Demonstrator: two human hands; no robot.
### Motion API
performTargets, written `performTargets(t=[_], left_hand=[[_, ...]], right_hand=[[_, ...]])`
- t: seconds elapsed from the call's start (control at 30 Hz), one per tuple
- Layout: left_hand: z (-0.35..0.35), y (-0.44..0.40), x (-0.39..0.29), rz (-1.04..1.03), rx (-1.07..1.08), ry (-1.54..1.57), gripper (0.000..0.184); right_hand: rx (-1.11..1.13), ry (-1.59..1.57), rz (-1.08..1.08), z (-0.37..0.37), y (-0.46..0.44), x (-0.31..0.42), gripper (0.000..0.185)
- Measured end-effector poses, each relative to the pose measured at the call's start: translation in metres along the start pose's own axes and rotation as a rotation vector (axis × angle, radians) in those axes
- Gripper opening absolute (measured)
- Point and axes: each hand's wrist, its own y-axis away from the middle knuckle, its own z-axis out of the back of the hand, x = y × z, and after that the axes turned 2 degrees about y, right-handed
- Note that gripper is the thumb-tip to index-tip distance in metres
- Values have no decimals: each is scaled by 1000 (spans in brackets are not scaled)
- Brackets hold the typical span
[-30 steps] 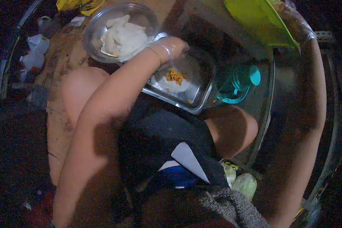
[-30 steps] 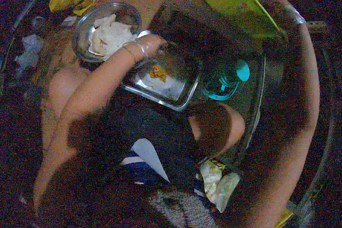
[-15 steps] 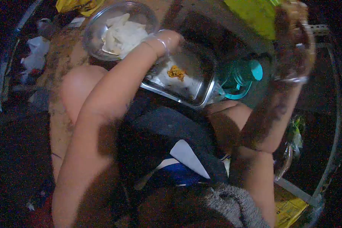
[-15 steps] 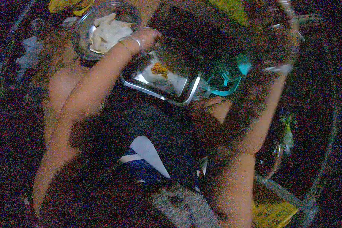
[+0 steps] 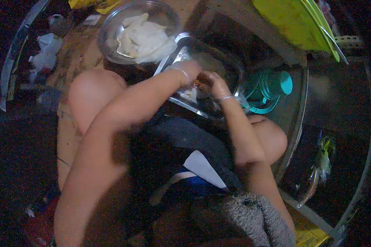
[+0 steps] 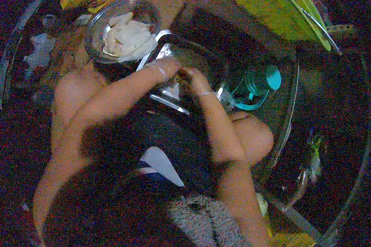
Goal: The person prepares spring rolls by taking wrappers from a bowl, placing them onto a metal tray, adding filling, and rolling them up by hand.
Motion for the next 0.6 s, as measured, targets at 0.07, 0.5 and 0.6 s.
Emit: performTargets(t=[0.07,0.5,0.6], left_hand=[[-25,-10,-3,68,-70,-11,25],[-5,-11,-3,-32,27,-89,25],[-1,-8,-8,-51,-39,-62,24]], right_hand=[[47,241,-14,3,4,1,34],[40,131,-337,0,5,-25,43],[-80,-207,-356,-19,-1,-45,37]])
